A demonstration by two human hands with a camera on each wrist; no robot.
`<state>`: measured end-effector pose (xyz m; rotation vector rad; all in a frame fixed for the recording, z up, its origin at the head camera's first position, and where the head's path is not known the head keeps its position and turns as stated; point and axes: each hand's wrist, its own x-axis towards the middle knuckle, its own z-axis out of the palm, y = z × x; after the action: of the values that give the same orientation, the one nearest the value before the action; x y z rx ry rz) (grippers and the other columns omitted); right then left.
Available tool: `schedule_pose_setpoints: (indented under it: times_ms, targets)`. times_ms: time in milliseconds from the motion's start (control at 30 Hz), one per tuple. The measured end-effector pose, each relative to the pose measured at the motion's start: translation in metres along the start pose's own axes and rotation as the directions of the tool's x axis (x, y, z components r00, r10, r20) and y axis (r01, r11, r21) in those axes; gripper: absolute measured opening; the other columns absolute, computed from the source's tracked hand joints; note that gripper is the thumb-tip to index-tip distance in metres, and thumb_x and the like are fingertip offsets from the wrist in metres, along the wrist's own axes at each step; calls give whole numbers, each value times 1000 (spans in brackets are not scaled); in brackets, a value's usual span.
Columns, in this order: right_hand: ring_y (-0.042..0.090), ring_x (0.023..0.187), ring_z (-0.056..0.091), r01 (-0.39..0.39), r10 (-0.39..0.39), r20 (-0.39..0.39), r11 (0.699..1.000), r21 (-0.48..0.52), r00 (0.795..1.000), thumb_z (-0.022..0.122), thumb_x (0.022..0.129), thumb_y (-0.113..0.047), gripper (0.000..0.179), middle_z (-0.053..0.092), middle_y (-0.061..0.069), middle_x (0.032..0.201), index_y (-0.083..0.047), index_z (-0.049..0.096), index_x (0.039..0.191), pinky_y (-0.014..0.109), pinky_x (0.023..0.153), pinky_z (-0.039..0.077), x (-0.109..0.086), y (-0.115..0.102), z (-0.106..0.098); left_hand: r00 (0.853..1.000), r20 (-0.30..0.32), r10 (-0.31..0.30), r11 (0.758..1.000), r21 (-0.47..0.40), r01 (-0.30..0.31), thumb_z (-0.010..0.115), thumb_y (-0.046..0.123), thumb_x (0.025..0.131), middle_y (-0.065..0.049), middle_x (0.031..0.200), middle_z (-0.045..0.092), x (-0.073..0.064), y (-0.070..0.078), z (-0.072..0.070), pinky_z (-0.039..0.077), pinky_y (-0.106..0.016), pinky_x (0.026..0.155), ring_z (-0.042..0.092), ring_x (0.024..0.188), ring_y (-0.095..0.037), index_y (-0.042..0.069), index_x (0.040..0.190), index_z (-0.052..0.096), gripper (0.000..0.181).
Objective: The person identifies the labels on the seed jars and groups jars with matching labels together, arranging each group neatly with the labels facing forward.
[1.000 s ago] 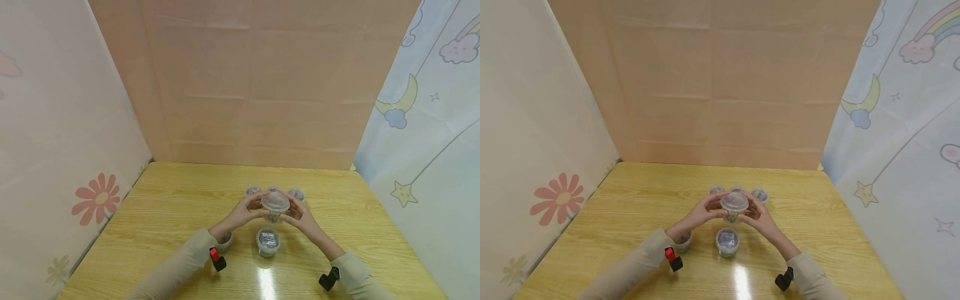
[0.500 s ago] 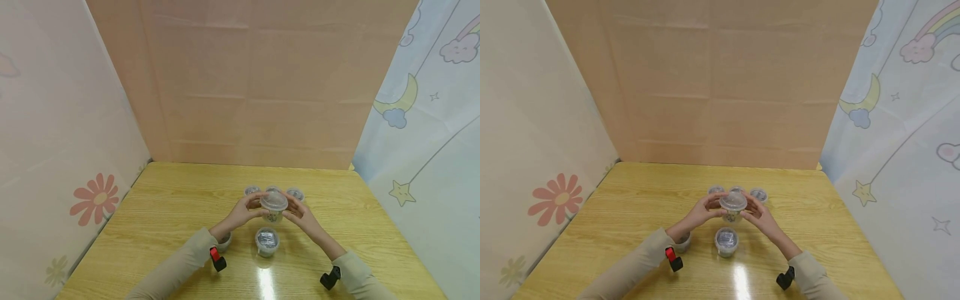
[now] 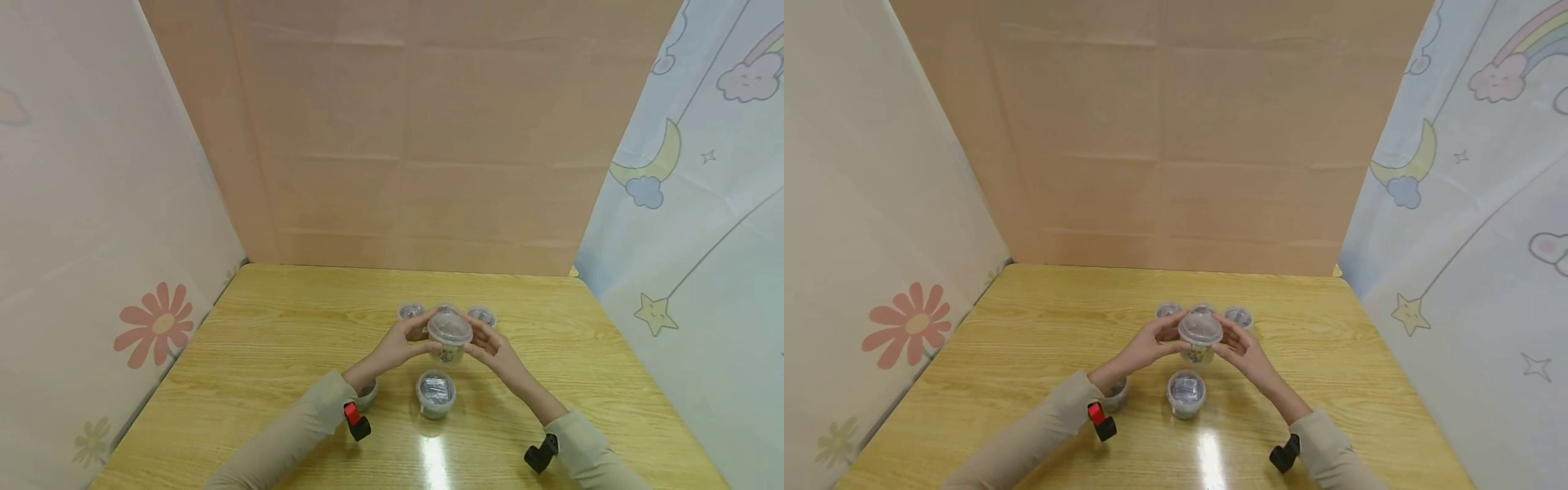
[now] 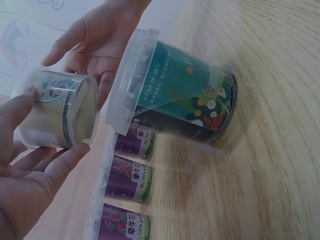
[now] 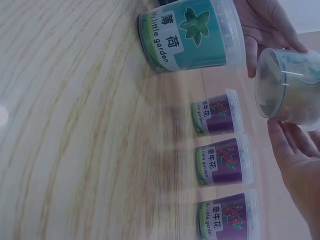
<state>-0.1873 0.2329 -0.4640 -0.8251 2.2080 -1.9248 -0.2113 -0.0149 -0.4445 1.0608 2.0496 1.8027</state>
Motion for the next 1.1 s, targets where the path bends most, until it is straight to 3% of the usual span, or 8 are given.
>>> schedule_pose_setpoints:
  times_ms: [133,267,533,767,933,1100]
  targets:
    - [3,120,48,-13,13,-2,1000,2,1000,50,95,-7,57,33,26,143,-4,25,146,20,94,45,-1,0,0,999,-3,-37,998,53,38,65,14,87,-11,145,38,2,-13,1,48,-27,92,52,120,-28,16,147,25,72]
    - [3,122,47,0,0,19,1000,1,1000,49,96,-5,58,32,25,144,-1,22,146,20,94,44,-3,1,-2,999,2,-48,994,96,48,64,21,87,-9,148,33,3,-16,1,47,-27,94,52,120,-23,19,147,25,72]
    - [2,124,44,-21,21,46,1000,12,999,48,96,-4,58,26,24,147,-8,22,147,21,95,43,-5,1,-7,998,15,-58,988,141,55,64,28,86,-9,146,36,6,-13,2,47,-27,94,52,120,-24,20,147,26,72]
    - [0,123,44,-66,65,60,998,1,996,48,96,-6,59,25,24,148,-4,18,148,22,95,44,-8,1,-10,997,11,-82,982,172,79,66,28,85,-7,137,46,10,-14,4,49,-24,89,54,117,-25,21,146,30,71]
    - [-1,123,43,-67,68,58,998,-12,996,48,96,-7,59,25,24,148,-6,20,148,23,96,44,-8,2,-13,994,12,-108,979,173,104,67,29,84,-8,134,49,13,-15,6,50,-26,88,55,115,-28,19,146,29,73]
    - [-2,122,43,-64,65,45,997,-30,997,50,96,-8,60,25,24,148,-8,21,148,21,94,43,-7,2,-16,993,4,-118,966,234,114,68,28,83,-5,137,47,17,-12,8,48,-31,92,55,116,-25,19,146,30,73]
